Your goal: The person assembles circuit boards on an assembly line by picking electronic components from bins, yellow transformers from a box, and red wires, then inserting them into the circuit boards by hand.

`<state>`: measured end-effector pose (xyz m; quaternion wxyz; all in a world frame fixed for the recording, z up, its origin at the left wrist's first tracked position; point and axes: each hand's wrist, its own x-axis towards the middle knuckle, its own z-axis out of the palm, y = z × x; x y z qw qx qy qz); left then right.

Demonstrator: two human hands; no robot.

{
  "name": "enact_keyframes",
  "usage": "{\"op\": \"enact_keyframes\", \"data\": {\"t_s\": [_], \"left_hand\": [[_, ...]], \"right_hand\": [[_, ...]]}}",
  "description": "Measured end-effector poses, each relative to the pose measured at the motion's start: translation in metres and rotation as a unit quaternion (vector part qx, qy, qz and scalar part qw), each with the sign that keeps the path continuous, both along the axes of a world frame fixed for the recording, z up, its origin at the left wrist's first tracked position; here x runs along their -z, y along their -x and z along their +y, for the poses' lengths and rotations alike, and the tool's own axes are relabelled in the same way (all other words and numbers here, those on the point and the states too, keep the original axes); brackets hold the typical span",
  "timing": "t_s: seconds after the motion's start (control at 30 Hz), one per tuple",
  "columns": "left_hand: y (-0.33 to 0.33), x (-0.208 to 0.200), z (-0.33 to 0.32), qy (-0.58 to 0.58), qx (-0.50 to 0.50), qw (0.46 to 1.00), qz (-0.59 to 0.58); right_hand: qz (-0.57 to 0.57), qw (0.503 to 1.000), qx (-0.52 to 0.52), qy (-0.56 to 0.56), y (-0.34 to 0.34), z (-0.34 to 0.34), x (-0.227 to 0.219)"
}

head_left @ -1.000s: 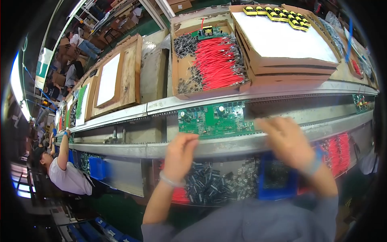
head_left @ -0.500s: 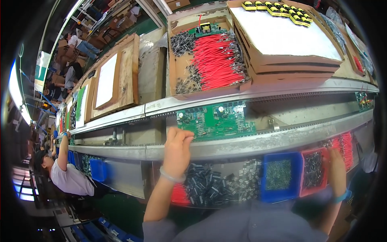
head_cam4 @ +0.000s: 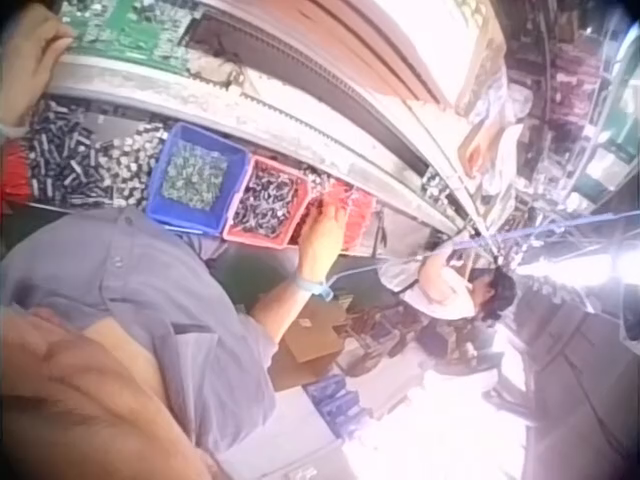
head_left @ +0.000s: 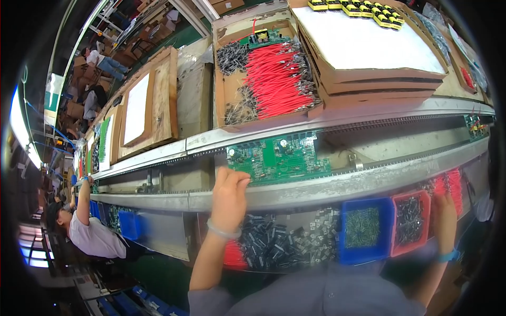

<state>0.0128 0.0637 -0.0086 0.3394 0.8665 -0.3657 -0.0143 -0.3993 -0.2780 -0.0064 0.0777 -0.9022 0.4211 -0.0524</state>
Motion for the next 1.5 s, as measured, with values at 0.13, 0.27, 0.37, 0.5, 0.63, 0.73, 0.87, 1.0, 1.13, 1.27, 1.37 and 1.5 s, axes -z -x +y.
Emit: {"op": "enact_keyframes", "data": {"t_s": [0.13, 0.27, 0.37, 0.5, 0.63, 0.73, 0.87, 1.0, 1.13, 1.27, 1.37, 1.5], "left_hand": [[0.002, 0.005, -0.003, -0.017, -0.013, 0.999, -0.024], [0.003, 0.008, -0.002, -0.026, 0.0, 0.997, -0.069], [0.004, 0.009, -0.008, -0.016, 0.02, 0.997, -0.067], [0.0, -0.004, -0.014, -0.109, 0.092, 0.988, -0.066], [0.002, -0.012, 0.01, -0.108, 0.095, 0.985, -0.09], [0.003, -0.002, 0.008, -0.097, 0.08, 0.989, -0.075], [0.004, 0.0, 0.002, -0.067, 0.082, 0.991, -0.087], [0.008, -0.006, 0.001, -0.066, 0.045, 0.996, -0.043], [0.029, -0.022, -0.021, -0.025, 0.097, 0.987, -0.128], [0.065, -0.035, -0.054, 0.017, 0.229, 0.965, -0.123], [0.099, -0.036, -0.087, 0.051, 0.372, 0.922, -0.094], [0.176, -0.019, -0.133, 0.085, 0.597, 0.796, -0.053]], "right_hand": [[0.016, 0.999, -0.017, 0.023, -0.002, -0.002, -0.001], [0.022, 1.0, -0.012, 0.007, -0.007, -0.005, 0.001], [0.021, 0.999, -0.016, 0.026, 0.003, -0.005, -0.002], [0.079, 0.997, 0.006, 0.003, 0.004, 0.007, -0.023], [-0.071, 0.997, -0.017, -0.017, -0.033, 0.013, -0.025], [-0.124, 0.99, -0.04, -0.05, -0.035, 0.022, -0.04], [-0.092, 0.989, -0.072, -0.096, -0.039, 0.039, -0.046], [-0.079, 0.98, -0.164, -0.082, -0.06, 0.058, -0.045], [-0.076, 0.968, -0.21, -0.111, -0.067, 0.056, -0.03], [-0.01, 0.965, -0.219, -0.144, -0.066, 0.048, -0.033], [-0.059, 0.964, -0.23, -0.121, -0.071, 0.05, -0.032], [-0.038, 0.964, -0.242, -0.106, -0.074, 0.048, -0.034]]}}
